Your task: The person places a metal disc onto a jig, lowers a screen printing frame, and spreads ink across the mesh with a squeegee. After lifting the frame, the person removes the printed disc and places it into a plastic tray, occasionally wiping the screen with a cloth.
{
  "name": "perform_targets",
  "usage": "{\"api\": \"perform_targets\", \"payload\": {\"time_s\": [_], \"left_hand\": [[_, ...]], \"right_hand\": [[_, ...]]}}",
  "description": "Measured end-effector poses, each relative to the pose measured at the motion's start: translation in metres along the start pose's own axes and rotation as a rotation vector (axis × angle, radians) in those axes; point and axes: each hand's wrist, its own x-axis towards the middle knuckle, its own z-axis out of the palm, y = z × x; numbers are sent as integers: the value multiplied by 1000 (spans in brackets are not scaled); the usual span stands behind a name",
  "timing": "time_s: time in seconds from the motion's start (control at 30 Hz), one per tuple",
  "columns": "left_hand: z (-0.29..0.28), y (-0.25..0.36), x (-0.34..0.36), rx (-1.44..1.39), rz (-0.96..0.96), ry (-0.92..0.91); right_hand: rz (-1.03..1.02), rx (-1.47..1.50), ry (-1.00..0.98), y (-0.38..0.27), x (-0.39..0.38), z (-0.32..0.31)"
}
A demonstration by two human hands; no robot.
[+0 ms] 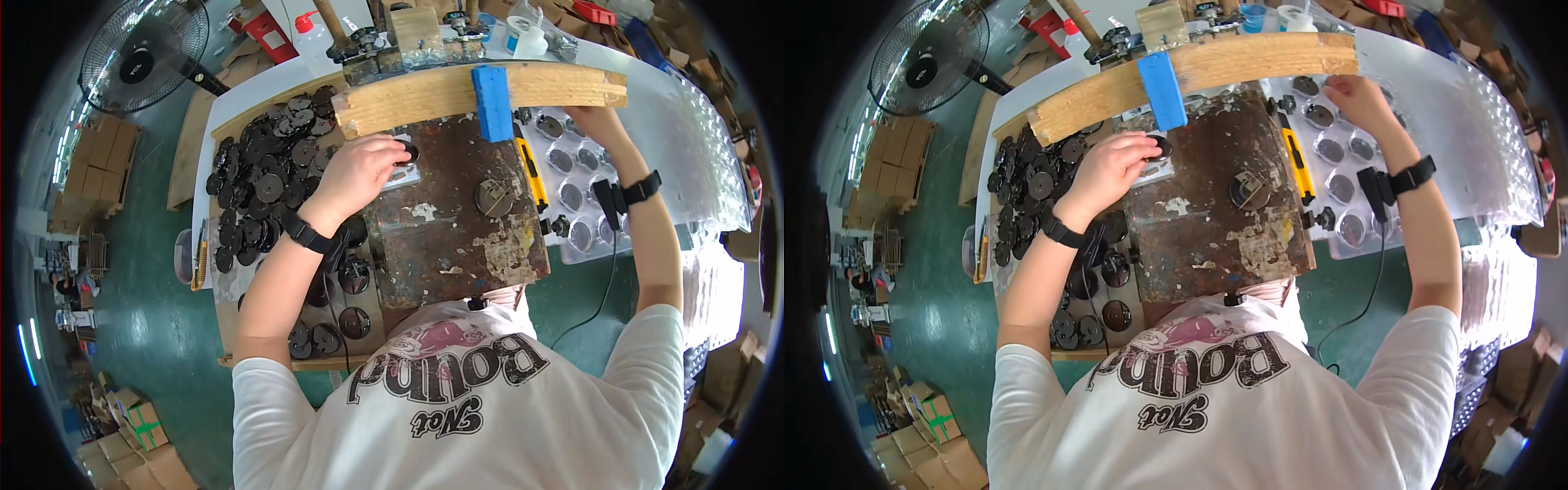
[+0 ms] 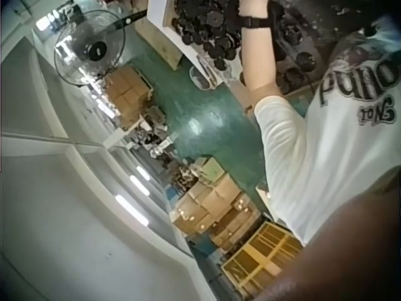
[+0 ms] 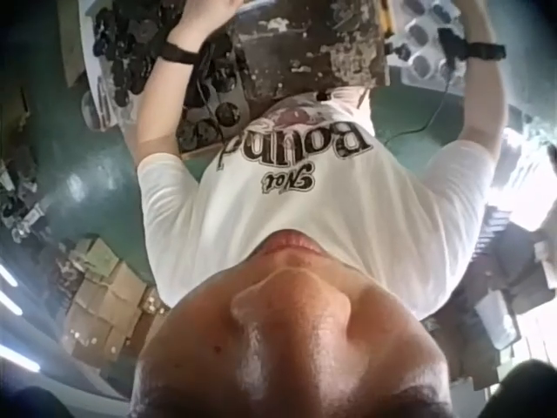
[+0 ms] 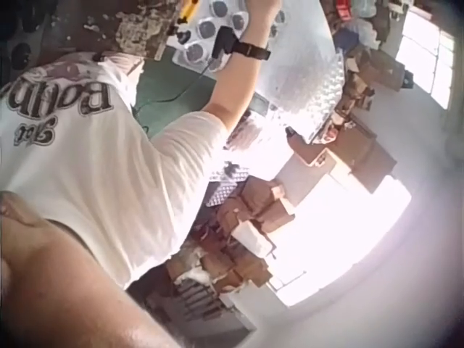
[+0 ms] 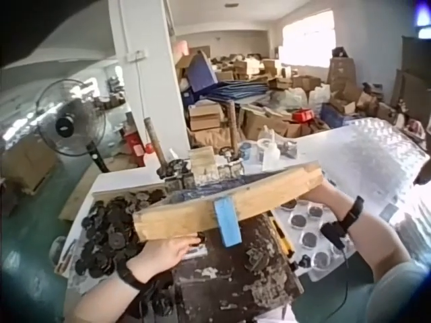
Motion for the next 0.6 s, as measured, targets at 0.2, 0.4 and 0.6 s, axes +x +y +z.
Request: {"api": "perform_targets", "payload": {"time_s": [0.2,0.4,0.6], "left_hand": [[2,-8,-6,-38,-98,-77],[15,-19,0,63,-224,-103],[-2,-49,1,41,-59,-291]], "right_hand": [[-144,-57,42,-59,-12,-34],[-188,72,30,-116,-8,-51],[-390,414,-84,-162,-11,-72]]}}
